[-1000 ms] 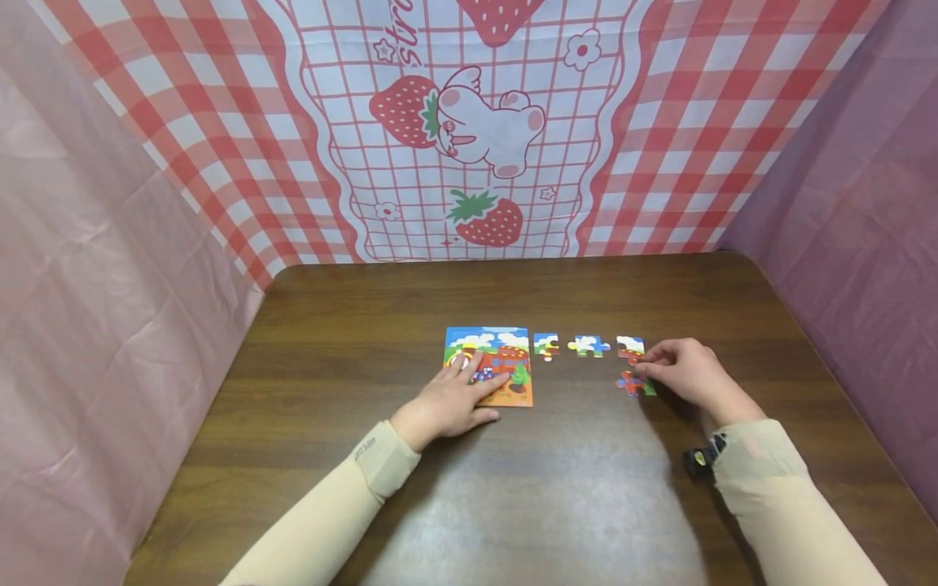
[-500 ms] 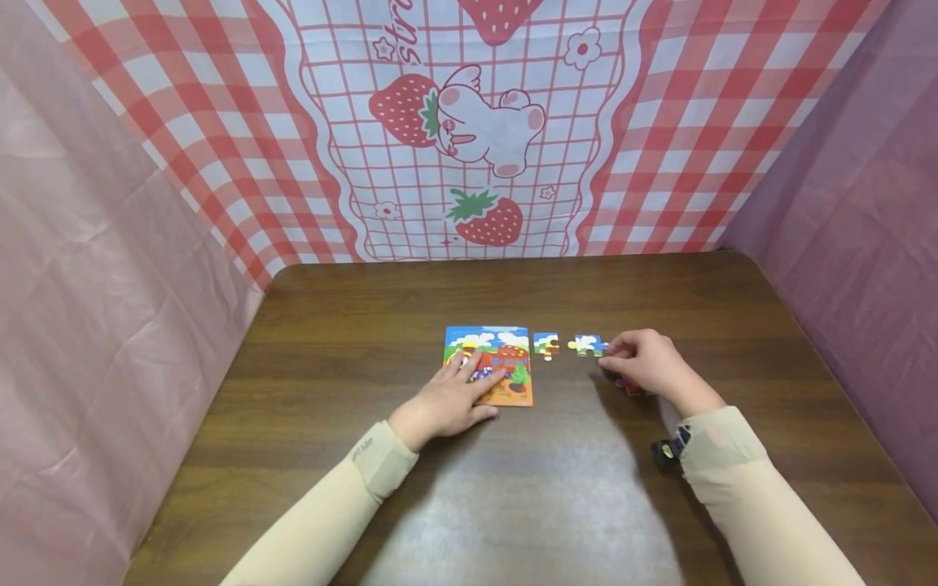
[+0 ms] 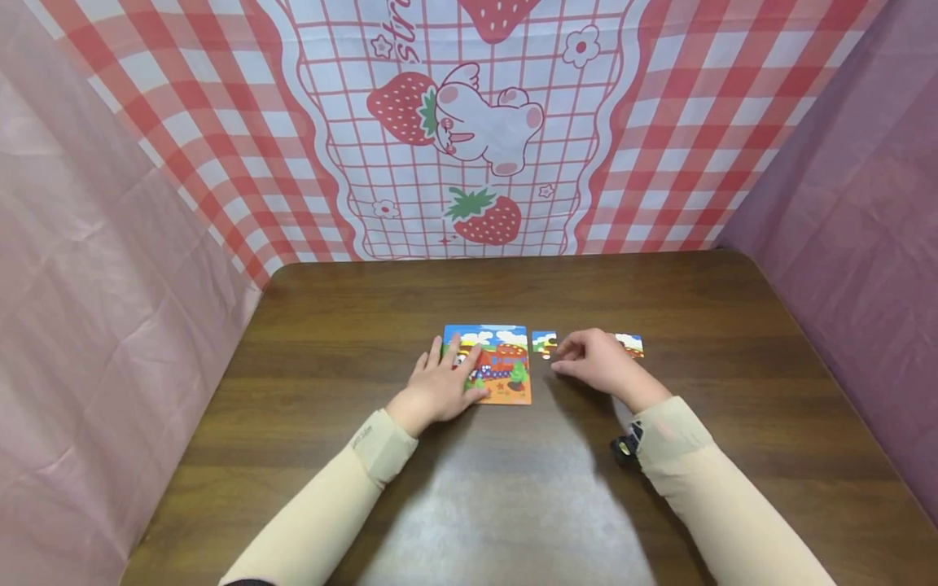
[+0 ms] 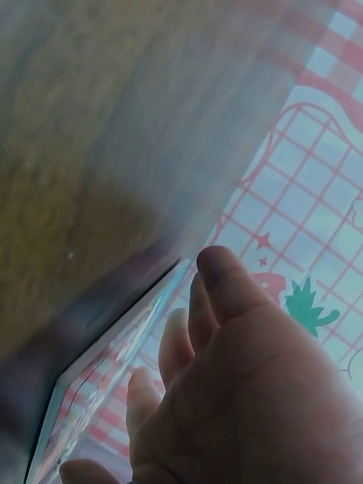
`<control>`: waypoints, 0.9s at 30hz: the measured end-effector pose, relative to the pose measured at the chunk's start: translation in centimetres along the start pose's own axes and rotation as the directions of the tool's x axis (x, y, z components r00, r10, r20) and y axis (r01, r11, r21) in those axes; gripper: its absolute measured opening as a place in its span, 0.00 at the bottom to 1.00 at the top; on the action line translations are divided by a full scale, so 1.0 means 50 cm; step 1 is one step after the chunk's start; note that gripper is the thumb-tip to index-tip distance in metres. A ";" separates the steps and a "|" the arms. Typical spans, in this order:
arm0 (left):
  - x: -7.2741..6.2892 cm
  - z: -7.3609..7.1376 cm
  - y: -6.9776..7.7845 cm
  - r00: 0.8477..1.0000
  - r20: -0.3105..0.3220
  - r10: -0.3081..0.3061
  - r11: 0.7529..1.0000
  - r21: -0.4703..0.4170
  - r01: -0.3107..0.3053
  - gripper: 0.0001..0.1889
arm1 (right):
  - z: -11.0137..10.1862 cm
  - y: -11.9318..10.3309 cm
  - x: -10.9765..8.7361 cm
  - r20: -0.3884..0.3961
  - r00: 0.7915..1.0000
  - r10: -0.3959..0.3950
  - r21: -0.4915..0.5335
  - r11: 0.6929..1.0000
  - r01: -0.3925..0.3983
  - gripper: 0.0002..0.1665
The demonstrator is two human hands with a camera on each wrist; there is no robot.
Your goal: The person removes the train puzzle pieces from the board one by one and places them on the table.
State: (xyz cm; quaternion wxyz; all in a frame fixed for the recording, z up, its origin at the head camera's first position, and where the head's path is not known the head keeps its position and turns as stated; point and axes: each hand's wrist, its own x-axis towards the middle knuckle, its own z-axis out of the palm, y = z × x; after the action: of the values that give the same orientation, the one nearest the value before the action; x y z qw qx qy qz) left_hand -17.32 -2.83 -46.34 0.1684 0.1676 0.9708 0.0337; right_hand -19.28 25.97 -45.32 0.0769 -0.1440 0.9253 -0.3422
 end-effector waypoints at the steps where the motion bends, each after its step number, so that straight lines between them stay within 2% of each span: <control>1: 0.002 -0.001 -0.001 1.000 0.007 -0.013 1.000 0.003 0.013 0.42 | 0.006 -0.006 0.005 0.002 1.000 -0.008 0.000 1.000 0.008 0.11; 5: 0.009 -0.004 -0.002 0.996 0.048 -0.069 0.998 0.012 0.069 0.44 | 0.030 -0.031 0.029 0.032 0.999 -0.040 0.014 0.999 0.039 0.13; 8: 0.022 0.007 -0.008 0.993 0.066 -0.094 0.996 0.000 0.094 0.44 | 0.045 -0.051 0.048 0.052 0.997 -0.051 0.012 0.999 0.050 0.15; 12: 0.025 0.014 -0.012 0.992 0.073 -0.099 0.995 -0.015 0.100 0.44 | 0.063 -0.075 0.074 0.053 0.996 -0.073 -0.022 0.997 0.074 0.17; 15: 0.018 0.007 -0.010 0.992 0.080 -0.101 0.995 -0.017 0.102 0.44 | 0.076 -0.088 0.092 0.060 0.994 -0.092 -0.053 0.994 0.095 0.19; 21: 0.010 0.001 -0.009 0.991 0.084 -0.108 0.994 -0.016 0.110 0.44 | 0.097 -0.109 0.116 0.111 0.992 -0.066 -0.093 0.993 0.077 0.21; 27: 0.012 0.003 -0.007 0.987 0.102 -0.122 0.992 -0.009 0.123 0.43 | 0.108 -0.127 0.129 0.159 0.986 -0.048 -0.122 0.990 0.068 0.28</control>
State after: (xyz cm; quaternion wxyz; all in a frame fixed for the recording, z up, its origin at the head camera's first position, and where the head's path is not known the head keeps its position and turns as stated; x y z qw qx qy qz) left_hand -17.92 -2.93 -46.72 0.2206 0.1078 0.9691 0.0221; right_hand -22.74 16.04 -45.51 0.1297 -0.2018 0.9318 -0.2725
